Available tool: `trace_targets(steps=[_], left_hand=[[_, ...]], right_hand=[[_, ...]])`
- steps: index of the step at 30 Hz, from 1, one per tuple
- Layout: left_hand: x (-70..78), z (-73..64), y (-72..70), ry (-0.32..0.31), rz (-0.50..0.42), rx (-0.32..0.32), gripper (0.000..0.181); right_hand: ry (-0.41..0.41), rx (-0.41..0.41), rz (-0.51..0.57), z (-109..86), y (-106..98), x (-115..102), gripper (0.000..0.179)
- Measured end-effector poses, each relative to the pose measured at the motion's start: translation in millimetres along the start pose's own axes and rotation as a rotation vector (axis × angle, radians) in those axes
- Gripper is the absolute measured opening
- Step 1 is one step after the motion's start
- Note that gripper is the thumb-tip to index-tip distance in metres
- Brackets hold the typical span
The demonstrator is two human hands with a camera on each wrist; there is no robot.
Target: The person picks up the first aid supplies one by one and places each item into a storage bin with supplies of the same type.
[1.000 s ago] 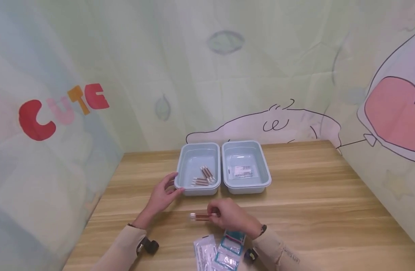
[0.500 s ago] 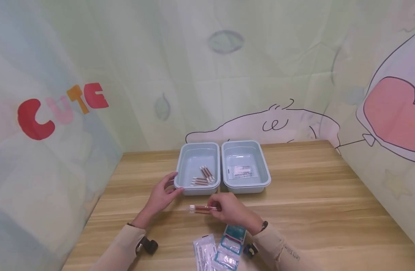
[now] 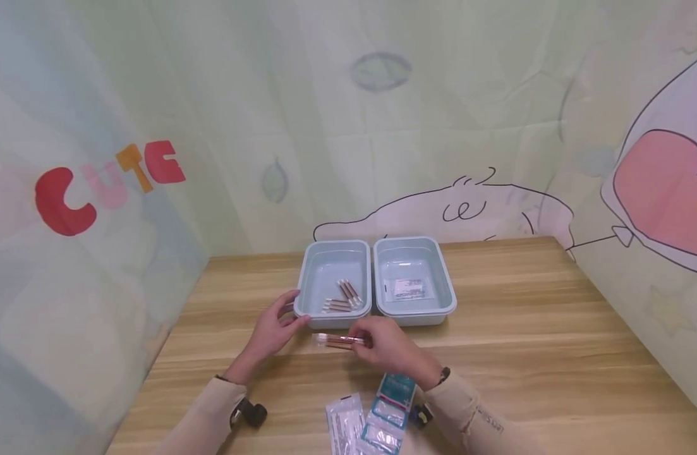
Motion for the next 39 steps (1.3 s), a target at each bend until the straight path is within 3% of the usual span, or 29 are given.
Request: trace_targets(steps=[21, 31, 39], left_hand=[[-3.4, 0.2, -0.4, -0.031, -0.003, -0.011, 0.067], [-1.2, 0.0, 1.1, -0.019, -0.046, -0.013, 0.068], [0.3, -1.5, 0.4, -0.028, -0.027, -0.019, 0.068]], right_hand=[[0.064, 0.079, 0.034, 13.4, -13, 8, 0.017], [0.129, 0.117, 0.02, 22.1, -17, 11, 0.02], [0.12, 0.166, -0.025, 31.7, -21, 13, 0.021]])
Point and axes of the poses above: each hand's wrist, its own z-axis towards the middle knuckle, its own y-axis out of the palm, x = y × z, the point moved 8 cm from there along z, towards the middle knuckle, and after that the axes turned 8 degrees about -z, right-handed, at the moved point
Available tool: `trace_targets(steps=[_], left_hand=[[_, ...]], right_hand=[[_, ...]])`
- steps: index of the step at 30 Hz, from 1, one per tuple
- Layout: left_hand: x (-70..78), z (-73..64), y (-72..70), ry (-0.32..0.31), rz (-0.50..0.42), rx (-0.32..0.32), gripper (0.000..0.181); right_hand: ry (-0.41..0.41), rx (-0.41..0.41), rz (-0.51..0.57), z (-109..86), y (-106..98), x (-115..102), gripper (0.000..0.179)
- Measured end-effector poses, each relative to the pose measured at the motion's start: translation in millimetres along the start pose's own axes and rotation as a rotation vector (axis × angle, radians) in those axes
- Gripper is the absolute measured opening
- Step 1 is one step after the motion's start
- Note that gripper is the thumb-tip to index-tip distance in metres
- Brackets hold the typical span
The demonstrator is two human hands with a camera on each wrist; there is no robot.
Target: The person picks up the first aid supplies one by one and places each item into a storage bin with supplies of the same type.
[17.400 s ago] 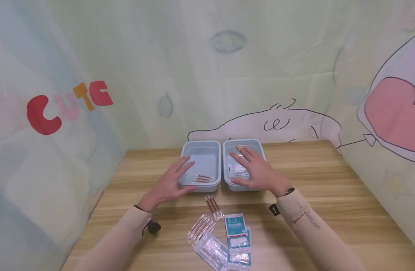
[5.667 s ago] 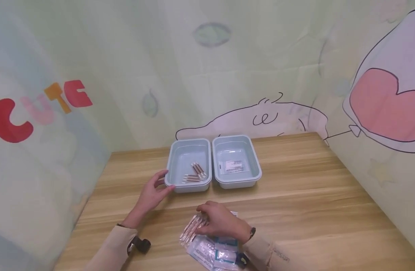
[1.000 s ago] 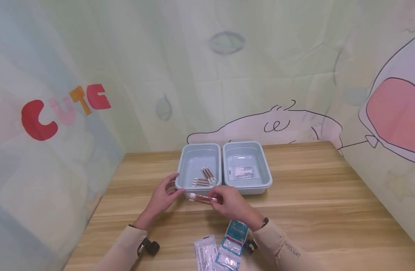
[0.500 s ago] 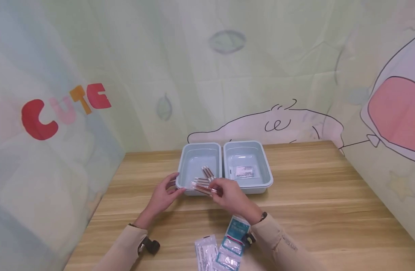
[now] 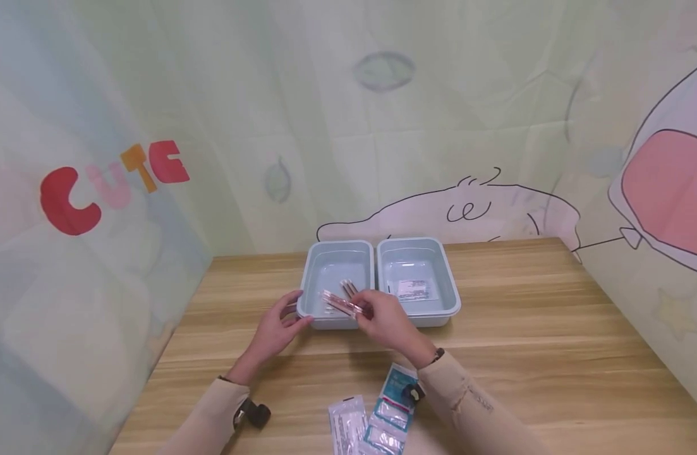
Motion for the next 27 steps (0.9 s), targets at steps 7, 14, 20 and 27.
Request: trace_targets(steps=[7, 14, 20, 27], left_hand=[[-0.4, 0.7, 0.7, -0.002, 0.01, 0.002, 0.069], [-3.2, 2.6, -0.1, -0.018, 0.023, 0.008, 0.068], [0.0, 0.7, -0.3, -0.005, 0.02, 0.01, 0.067], [-2.0, 2.1, 0.8, -0.025, 0.028, 0.0, 0.068]], right_hand=[[0.062, -0.012, 0.006, 4.5, 3, 8, 0.021], [0.116, 0.002, 0.089, 5.3, 2, 14, 0.037], [0.035, -0.001, 0.235, -0.6, 4, 12, 0.055], [-0.004, 0.018, 0.18, -2.0, -1, 14, 0.052]])
Point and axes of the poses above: each hand's wrist, its own z-axis towards the middle knuckle, its own y-axis out of the palm, x = y × z, the point moved 8 cm from there along z, towards the middle knuckle, and after that the axes turned 8 degrees about -z, right-handed, at the moved point
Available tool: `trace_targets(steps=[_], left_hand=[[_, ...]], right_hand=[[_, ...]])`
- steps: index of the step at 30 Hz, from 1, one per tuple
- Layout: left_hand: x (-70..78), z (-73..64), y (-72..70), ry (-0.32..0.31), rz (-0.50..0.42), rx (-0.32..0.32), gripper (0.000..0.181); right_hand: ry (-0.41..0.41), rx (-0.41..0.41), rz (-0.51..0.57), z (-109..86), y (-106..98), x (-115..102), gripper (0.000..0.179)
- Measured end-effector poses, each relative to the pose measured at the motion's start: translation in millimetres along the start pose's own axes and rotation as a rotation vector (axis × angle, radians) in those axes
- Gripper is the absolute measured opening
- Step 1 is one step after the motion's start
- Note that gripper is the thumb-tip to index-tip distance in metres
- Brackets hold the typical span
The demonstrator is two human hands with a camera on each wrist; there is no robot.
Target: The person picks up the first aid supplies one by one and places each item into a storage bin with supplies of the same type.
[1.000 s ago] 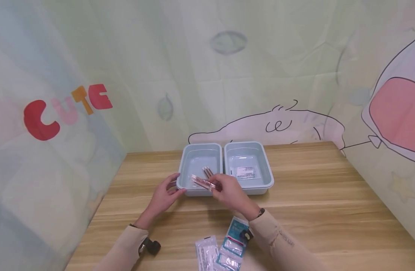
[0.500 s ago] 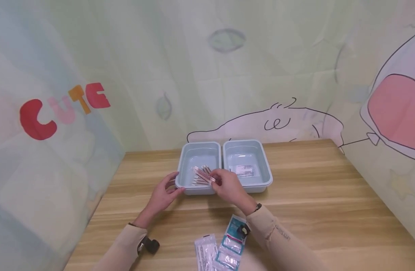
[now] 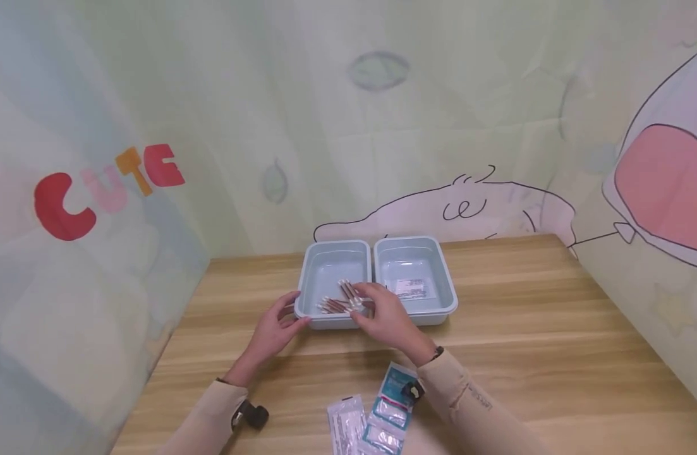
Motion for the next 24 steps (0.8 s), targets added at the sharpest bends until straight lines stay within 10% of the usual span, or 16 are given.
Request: trace_targets(steps=[24], left_hand=[[-5.1, -1.1, -1.1, -0.004, 0.023, 0.012, 0.069]], right_hand=[[0.097, 0.12, -0.1, -2.9, -64, 50, 0.042]])
Point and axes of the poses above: each hand's wrist, its own z-axis towards the middle knuckle, its own y-axis out of the palm, x = y × z, the point moved 8 cm from there along z, towards the middle knuckle, and after that the axes turned 8 degrees about -z, right-handed, at the moved point
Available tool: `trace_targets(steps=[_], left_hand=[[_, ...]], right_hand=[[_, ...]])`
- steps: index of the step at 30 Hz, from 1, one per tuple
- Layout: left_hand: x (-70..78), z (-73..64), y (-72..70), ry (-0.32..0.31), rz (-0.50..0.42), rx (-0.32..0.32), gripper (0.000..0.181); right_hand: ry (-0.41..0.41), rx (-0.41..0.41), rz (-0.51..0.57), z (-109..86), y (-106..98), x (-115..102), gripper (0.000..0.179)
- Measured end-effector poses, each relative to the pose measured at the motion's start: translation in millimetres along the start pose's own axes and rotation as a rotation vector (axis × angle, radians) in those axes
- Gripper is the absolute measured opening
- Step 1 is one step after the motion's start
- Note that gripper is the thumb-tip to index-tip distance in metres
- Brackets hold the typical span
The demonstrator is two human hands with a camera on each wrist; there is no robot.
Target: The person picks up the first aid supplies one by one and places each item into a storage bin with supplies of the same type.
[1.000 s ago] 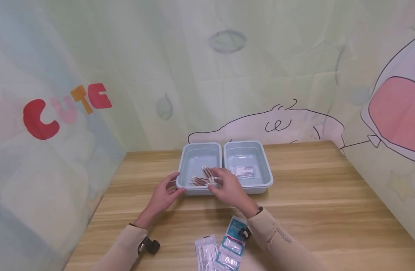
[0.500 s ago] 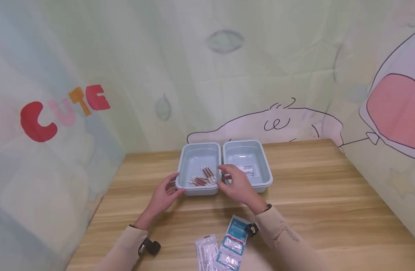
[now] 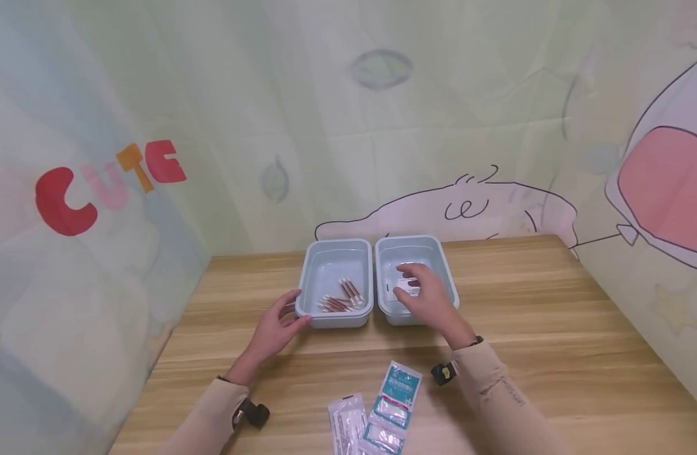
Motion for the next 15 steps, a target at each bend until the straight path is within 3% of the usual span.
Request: trace_targets(steps=[15], left_hand=[[1.0, -0.2, 0.3, 0.011, -0.026, -0.002, 0.068]], right_hand=[[0.024, 0.026, -0.144, -2.2, -24, 27, 0.04]])
Point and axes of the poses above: each hand's wrist, its own z-axis towards the middle knuckle, its own y-axis out of the palm, x = y × z, the point moved 8 cm from there along z, towards the middle knuckle, and after that the axes turned 8 degrees about -z, right-handed, at the moved point
